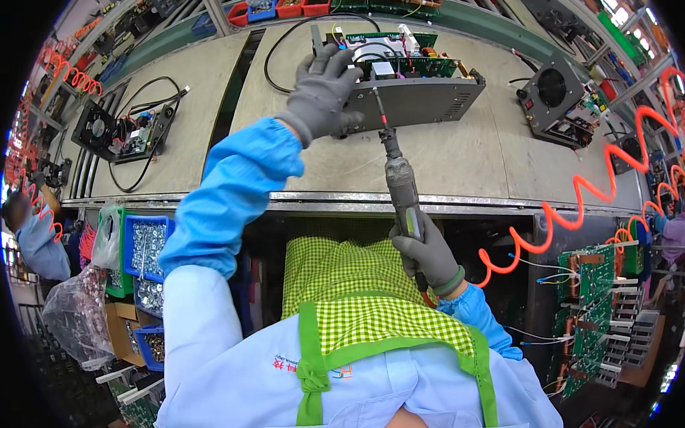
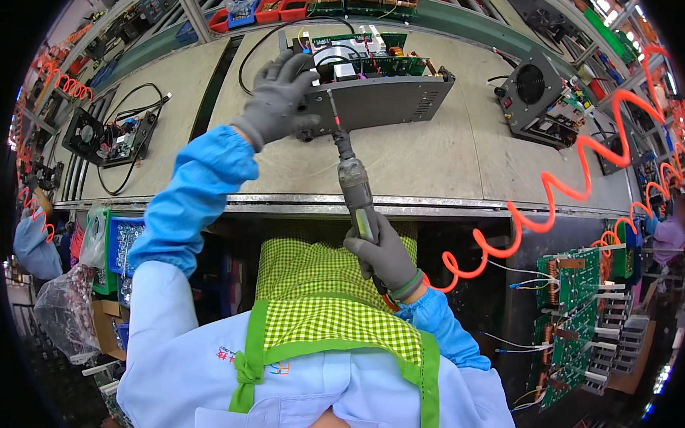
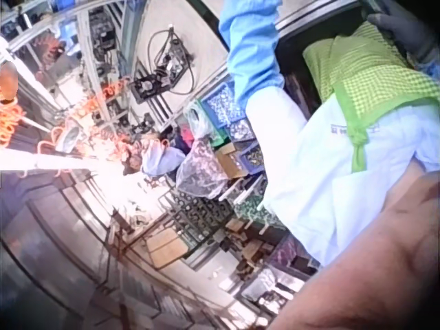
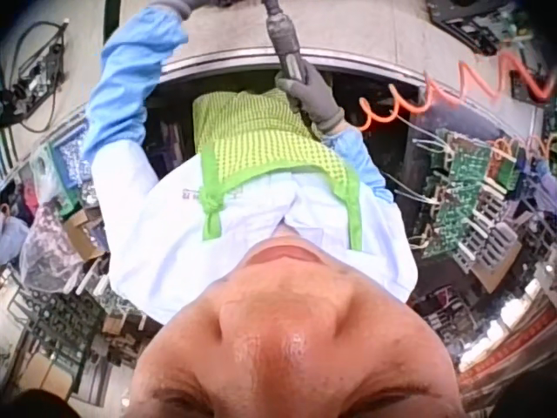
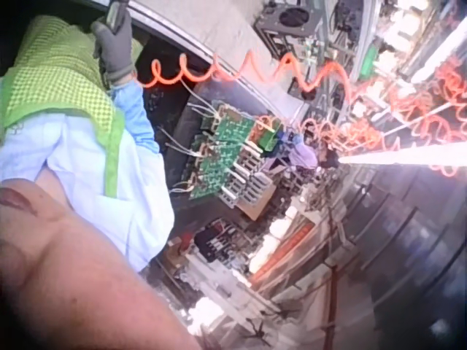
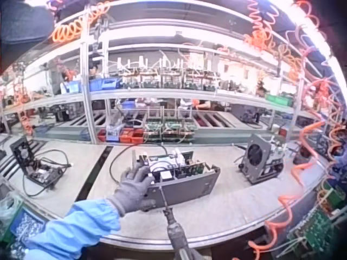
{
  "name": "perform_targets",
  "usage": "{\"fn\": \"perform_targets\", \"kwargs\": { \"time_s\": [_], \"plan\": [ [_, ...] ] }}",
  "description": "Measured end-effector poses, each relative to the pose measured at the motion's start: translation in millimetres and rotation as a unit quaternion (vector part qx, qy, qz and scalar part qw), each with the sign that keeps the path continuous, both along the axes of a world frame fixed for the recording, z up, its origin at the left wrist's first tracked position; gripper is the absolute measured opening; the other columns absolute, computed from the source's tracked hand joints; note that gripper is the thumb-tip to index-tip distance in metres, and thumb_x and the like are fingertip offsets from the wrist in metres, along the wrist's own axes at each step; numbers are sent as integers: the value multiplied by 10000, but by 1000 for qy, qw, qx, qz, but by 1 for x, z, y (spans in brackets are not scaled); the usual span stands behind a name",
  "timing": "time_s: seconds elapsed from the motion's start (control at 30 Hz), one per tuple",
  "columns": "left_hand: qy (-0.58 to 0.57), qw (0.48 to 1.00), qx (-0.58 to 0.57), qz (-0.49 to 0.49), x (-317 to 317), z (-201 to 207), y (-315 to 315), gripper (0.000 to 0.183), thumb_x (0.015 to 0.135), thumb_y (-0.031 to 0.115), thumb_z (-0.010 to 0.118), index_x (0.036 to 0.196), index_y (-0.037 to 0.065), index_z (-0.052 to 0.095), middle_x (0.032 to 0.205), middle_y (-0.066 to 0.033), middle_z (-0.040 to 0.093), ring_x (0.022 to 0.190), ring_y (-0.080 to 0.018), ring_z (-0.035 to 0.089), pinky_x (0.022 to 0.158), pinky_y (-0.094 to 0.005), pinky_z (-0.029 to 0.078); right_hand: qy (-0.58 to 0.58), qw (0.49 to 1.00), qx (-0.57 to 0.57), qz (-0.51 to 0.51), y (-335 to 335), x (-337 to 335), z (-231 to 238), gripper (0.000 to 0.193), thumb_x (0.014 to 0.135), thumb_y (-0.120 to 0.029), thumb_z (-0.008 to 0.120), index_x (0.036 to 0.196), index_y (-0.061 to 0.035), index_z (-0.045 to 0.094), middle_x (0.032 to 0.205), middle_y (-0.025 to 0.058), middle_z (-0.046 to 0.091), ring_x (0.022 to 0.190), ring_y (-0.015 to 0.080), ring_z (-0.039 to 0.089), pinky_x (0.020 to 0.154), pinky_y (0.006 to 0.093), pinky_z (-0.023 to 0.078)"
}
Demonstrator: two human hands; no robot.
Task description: Assembling and securing components within an electronic chassis on a production line.
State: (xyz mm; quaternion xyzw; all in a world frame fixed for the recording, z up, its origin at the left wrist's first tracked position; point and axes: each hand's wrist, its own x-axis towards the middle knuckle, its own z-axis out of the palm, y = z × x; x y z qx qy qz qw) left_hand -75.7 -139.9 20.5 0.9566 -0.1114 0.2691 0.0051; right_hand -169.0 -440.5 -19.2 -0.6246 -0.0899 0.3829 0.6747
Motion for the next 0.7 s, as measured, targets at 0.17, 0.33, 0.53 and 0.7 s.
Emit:
{"fn": "perform_targets", "kwargs": {
  "time_s": [0.17, 0.33, 0.53, 0.7],
  "plan": [
    [42, 989, -112, 92, 31, -31, -11, 575, 666, 307, 792, 1156, 110, 564, 1341, -129, 438, 1332, -369, 346, 1007, -533, 366, 13, 1000, -7, 19, 1, 0, -13, 308, 806, -165, 669, 1022, -35, 494, 710, 20, 506, 448, 84, 461, 396, 238, 383],
    [-14, 989, -105, 107, 34, -45, -8, 448, 652, 302, 807, 1000, 72, 645, 1230, -107, 512, 1265, -355, 414, 938, -482, 433, 33, 999, 0, 15, 6, 7, -18, 315, 811, -158, 664, 1048, -43, 490, 681, 11, 491, 446, 82, 451, 403, 248, 376],
    [-30, 986, -132, 96, 30, -46, -12, 407, 657, 342, 815, 923, 70, 670, 1197, -83, 553, 1265, -357, 429, 939, -490, 440, 28, 999, -18, 24, 11, 9, -24, 391, 818, -188, 679, 1110, -29, 472, 722, 26, 521, 456, 95, 479, 416, 250, 401],
    [-53, 987, -120, 98, 31, -43, -15, 434, 619, 343, 842, 848, 37, 638, 1152, -122, 589, 1194, -361, 491, 921, -459, 474, 48, 998, -16, 27, 13, 6, -17, 403, 862, -199, 640, 1179, -36, 453, 795, 36, 545, 456, 77, 431, 405, 235, 368]
  ]
}}
